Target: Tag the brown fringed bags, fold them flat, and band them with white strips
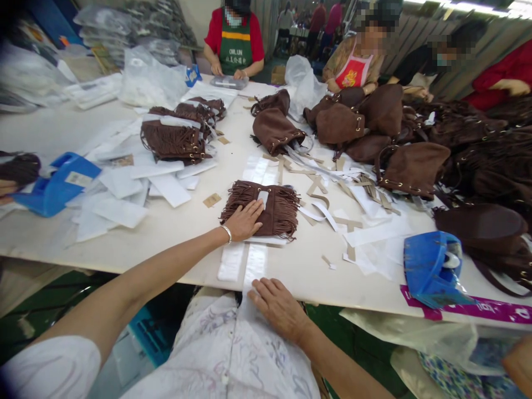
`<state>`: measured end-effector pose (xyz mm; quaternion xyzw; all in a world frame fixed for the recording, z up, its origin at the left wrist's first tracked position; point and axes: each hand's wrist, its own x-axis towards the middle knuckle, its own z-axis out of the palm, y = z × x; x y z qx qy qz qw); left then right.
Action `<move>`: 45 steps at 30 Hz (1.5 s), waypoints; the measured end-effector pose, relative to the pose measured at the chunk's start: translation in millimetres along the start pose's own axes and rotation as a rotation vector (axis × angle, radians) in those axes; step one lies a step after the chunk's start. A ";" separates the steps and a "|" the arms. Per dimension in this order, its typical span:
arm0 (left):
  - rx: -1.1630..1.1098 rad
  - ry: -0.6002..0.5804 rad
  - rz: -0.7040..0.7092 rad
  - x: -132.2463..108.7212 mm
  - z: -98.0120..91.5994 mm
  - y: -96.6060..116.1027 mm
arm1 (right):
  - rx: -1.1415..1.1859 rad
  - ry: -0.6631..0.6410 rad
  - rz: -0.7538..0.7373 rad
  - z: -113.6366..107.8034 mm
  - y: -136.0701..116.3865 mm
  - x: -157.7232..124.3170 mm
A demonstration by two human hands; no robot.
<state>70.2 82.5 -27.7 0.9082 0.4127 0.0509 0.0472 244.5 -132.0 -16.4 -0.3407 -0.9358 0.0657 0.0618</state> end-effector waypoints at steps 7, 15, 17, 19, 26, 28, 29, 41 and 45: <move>0.004 -0.012 0.002 0.5 -1.6 0.2 | 0.455 0.141 0.262 -17.8 0.6 6.3; 0.008 -0.005 0.002 0.5 -1.6 0.9 | 0.819 0.231 0.708 -26.6 14.2 23.3; 0.008 -0.001 -0.002 0.7 -0.8 0.8 | 0.720 0.116 0.500 -26.7 7.3 23.3; 0.006 0.005 -0.004 0.8 -0.3 0.6 | 0.694 -0.007 0.296 -24.2 2.5 21.9; -0.001 0.030 -0.004 -0.1 -1.3 0.4 | 1.186 0.027 0.655 -4.2 25.8 21.8; -0.010 0.031 -0.008 -0.1 -0.4 0.2 | 1.256 0.087 0.728 -6.1 32.8 24.1; -0.016 0.030 -0.011 0.0 0.2 0.1 | 1.264 0.118 0.746 -9.6 34.8 25.8; -0.025 0.069 -0.010 -2.1 -6.4 2.2 | 0.805 -0.241 0.036 -108.4 36.5 86.3; -0.093 0.056 -0.016 -2.4 -5.8 0.4 | 1.060 -0.078 0.214 -111.3 78.3 121.4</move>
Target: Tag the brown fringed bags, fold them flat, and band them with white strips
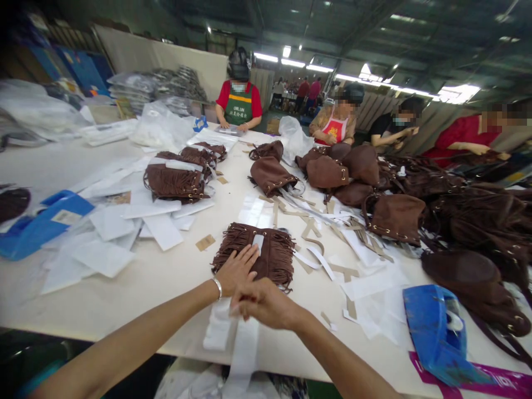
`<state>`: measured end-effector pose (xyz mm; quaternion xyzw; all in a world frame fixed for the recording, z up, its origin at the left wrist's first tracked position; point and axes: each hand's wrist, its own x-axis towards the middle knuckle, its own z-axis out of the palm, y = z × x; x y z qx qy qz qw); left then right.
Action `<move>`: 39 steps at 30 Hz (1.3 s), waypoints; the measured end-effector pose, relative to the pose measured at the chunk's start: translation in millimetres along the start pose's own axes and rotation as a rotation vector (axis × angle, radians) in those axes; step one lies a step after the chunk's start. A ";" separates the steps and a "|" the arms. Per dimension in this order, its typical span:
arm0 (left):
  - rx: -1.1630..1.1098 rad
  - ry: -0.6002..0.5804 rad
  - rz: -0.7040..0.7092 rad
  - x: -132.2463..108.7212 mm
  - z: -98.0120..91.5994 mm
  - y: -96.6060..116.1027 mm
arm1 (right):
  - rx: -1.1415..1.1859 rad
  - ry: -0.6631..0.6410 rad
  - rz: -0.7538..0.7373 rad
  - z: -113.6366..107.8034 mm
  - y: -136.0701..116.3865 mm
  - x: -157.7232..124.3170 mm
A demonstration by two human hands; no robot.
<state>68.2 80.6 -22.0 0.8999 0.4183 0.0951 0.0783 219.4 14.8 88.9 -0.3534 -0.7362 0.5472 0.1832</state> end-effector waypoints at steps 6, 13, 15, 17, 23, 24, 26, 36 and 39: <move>-0.043 -0.004 0.023 -0.3 -2.0 -3.4 | -0.141 0.620 0.160 -61.1 69.3 65.3; -0.062 -0.026 0.027 1.3 -6.4 -4.7 | -0.297 0.685 0.326 -76.5 112.8 84.1; -0.107 -0.038 0.008 1.9 -4.8 -8.1 | -0.361 0.702 0.363 -75.0 114.9 84.9; -0.183 -0.055 -0.019 2.9 -2.5 -13.1 | -0.425 0.712 0.389 -73.5 114.7 85.7; -0.484 0.003 -0.178 7.9 1.4 -19.1 | -0.554 0.703 0.442 -70.5 111.3 88.9; -0.503 0.040 -0.204 8.7 2.0 -17.3 | -0.567 0.698 0.446 -70.6 110.7 89.2; -0.498 0.120 -0.233 10.6 3.7 -12.4 | -0.588 0.686 0.448 -71.6 109.3 89.5; -0.263 0.185 -0.261 22.0 2.9 2.6 | -0.658 0.512 0.470 -89.3 105.6 93.8; -0.170 0.107 -0.223 24.4 3.9 2.2 | -0.685 0.455 0.488 -104.3 106.8 99.4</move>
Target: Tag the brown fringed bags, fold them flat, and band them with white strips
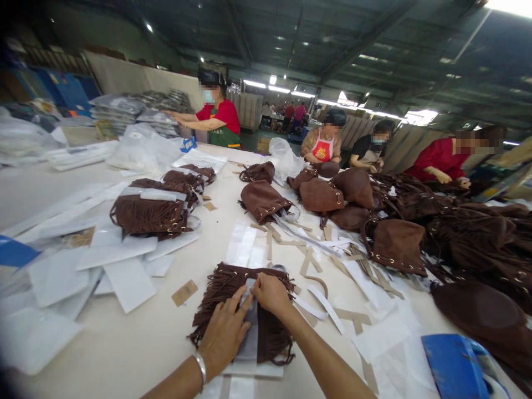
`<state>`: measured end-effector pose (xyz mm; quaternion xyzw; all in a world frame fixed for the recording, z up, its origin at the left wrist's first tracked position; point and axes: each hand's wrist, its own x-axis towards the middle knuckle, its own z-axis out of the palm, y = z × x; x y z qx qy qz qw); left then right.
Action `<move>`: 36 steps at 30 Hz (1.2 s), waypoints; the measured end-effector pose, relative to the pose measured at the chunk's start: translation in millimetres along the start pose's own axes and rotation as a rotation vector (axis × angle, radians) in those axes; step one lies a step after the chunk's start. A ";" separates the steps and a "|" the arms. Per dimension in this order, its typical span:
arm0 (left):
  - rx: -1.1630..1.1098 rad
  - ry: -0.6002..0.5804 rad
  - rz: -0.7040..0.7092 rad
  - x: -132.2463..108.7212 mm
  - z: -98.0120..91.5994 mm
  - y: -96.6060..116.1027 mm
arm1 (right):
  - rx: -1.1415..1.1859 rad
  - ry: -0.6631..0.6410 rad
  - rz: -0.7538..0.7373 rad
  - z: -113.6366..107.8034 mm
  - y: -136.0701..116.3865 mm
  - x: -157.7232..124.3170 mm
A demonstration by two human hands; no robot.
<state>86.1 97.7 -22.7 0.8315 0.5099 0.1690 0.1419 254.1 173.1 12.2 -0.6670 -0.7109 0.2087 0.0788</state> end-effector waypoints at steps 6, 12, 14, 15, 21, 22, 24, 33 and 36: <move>0.021 -0.036 0.034 4.0 3.0 -2.3 | -0.112 0.133 -0.002 -28.7 30.1 71.6; -0.015 -0.049 0.015 4.5 5.6 -7.2 | -0.176 0.058 -0.078 -28.2 59.7 131.7; -0.024 -0.064 0.016 4.0 5.0 -7.6 | -0.193 0.029 -0.081 -26.1 63.3 138.8; -0.026 -0.070 0.017 3.9 4.4 -7.4 | -0.199 0.019 -0.082 -26.2 63.6 140.6; 0.044 -0.091 0.023 4.8 -2.2 0.4 | -0.193 0.051 -0.175 -38.6 48.3 135.7; 0.065 -0.094 0.022 5.1 -3.2 1.9 | -0.182 0.067 -0.206 -40.6 44.7 133.5; 0.100 -0.098 0.027 5.6 -4.6 4.2 | -0.151 0.093 -0.270 -42.4 39.1 129.9; 0.201 -0.077 0.072 7.8 -2.2 5.2 | -0.007 0.205 -0.262 -21.7 52.3 144.6; 0.218 -0.076 0.083 9.5 -1.5 5.4 | 0.026 0.231 -0.217 -16.2 58.0 151.0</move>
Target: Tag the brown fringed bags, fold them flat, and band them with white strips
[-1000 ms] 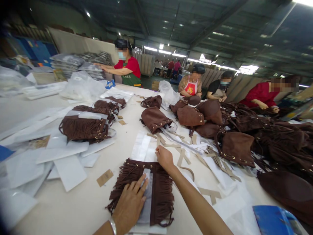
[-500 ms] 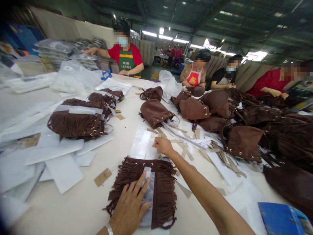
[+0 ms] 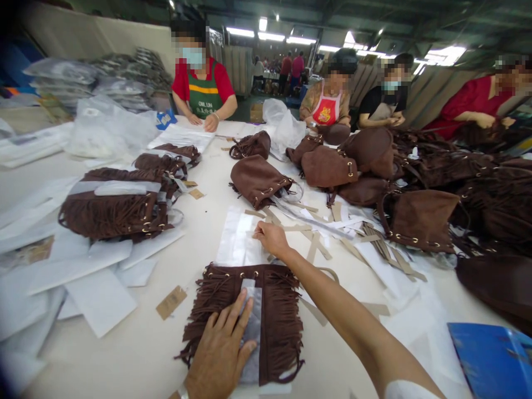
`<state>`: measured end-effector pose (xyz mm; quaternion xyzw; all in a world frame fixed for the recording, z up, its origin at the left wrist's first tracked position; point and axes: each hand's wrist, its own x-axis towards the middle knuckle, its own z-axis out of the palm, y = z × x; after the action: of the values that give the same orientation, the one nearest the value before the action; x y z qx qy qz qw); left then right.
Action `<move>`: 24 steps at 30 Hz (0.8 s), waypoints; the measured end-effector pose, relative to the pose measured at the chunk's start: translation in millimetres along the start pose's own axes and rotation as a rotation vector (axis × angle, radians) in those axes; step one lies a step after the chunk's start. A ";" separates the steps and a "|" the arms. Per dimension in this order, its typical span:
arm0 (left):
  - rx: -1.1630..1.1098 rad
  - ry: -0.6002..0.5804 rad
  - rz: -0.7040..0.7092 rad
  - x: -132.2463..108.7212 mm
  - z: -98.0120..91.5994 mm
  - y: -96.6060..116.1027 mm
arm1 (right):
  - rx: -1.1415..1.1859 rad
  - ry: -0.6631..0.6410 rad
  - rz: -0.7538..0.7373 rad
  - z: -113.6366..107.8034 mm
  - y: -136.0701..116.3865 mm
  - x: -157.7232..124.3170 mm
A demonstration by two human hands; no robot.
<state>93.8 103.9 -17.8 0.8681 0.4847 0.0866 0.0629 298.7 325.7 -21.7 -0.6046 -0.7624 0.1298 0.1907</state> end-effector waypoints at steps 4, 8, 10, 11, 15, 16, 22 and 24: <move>-0.001 -0.006 -0.003 1.2 0.6 0.2 | 0.033 0.032 0.036 4.1 3.6 2.1; 0.006 -0.023 0.007 1.2 -0.5 0.3 | 0.061 0.065 0.059 4.6 2.4 2.4; 0.001 -0.026 0.006 1.2 -1.6 0.7 | 0.071 0.086 0.056 1.4 -0.5 2.3; -0.003 -0.027 0.002 1.3 -2.3 1.0 | 0.074 0.097 0.051 -1.6 -3.0 1.8; -0.028 -0.024 -0.017 2.3 -5.2 1.8 | 0.079 0.145 0.010 -23.5 -22.7 -8.2; -0.035 -0.024 -0.018 2.5 -5.8 1.9 | 0.084 0.163 -0.012 -30.6 -30.4 -14.2; -0.064 0.010 -0.011 -0.7 -6.5 2.6 | 0.074 0.196 -0.229 -62.4 -83.3 -79.4; -0.069 0.032 -0.016 -3.4 -4.6 2.4 | 0.048 0.194 -0.231 -63.4 -94.1 -102.1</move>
<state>93.2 99.9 -13.2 0.8600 0.4894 0.1165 0.0857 265.1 202.3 61.6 -0.5180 -0.8015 0.0661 0.2915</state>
